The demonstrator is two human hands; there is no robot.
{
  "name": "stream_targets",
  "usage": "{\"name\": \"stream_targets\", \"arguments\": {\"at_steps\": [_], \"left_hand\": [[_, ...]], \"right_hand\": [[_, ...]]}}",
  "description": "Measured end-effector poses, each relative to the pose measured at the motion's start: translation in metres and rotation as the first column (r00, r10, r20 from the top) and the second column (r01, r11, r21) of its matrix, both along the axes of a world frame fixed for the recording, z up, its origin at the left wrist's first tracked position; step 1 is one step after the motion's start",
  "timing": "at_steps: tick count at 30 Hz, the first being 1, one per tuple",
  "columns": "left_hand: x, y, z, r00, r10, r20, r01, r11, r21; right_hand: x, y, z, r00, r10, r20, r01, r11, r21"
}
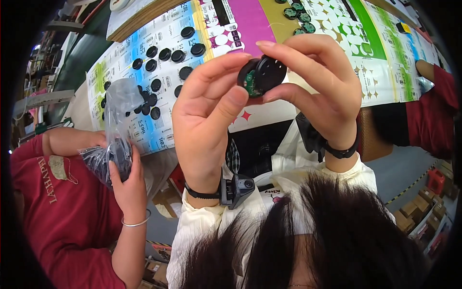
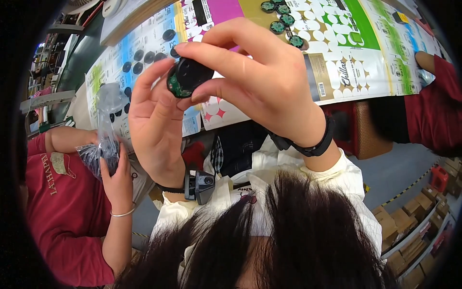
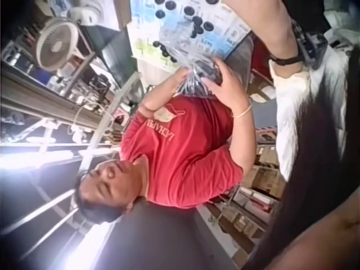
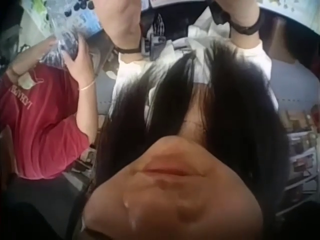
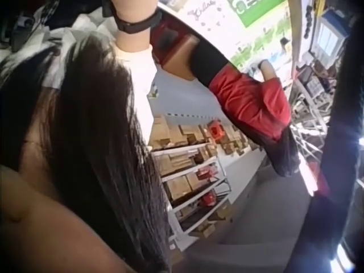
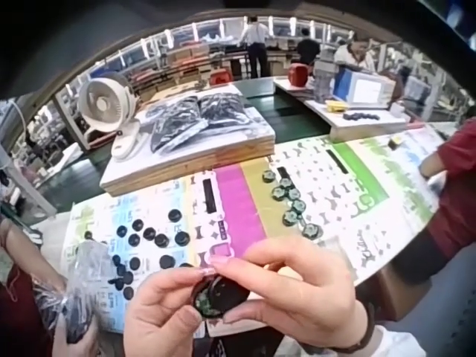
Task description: Assembling and inspecting small black electronic components at a workbench according to a layout guide.
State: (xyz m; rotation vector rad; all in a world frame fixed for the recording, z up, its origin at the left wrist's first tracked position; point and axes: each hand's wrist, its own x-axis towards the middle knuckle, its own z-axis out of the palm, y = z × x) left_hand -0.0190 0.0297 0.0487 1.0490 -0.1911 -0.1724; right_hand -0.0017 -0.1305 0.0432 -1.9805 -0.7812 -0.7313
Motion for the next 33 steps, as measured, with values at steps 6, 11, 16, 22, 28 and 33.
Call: {"name": "stream_targets", "arguments": {"at_steps": [6,11,16,22,28,33], "left_hand": [[-0.001,0.004,-0.006,0.997,-0.063,0.051,0.064,0.998,-0.007],[-0.003,0.004,-0.007,0.997,-0.067,0.039,0.069,0.996,-0.063],[-0.005,0.005,-0.009,0.998,-0.058,0.025,0.059,0.996,-0.064],[-0.005,0.006,-0.011,0.997,-0.075,0.021,0.075,0.997,-0.008],[-0.004,0.005,-0.007,0.996,-0.084,0.037,0.084,0.996,-0.020],[0.005,-0.003,-0.005,0.994,-0.045,-0.102,0.031,0.990,-0.134]], "right_hand": [[-0.006,0.003,0.005,0.999,0.040,0.024,-0.041,0.998,0.039],[-0.005,0.007,0.004,0.996,0.077,0.034,-0.079,0.995,0.057],[-0.007,0.008,0.004,0.994,0.096,0.048,-0.100,0.992,0.074],[-0.007,0.008,0.004,0.994,0.105,0.018,-0.106,0.993,0.054],[-0.004,0.004,0.000,0.988,0.147,0.040,-0.147,0.989,-0.003],[-0.011,0.002,-0.011,0.987,0.099,-0.130,-0.048,0.936,0.350]]}}
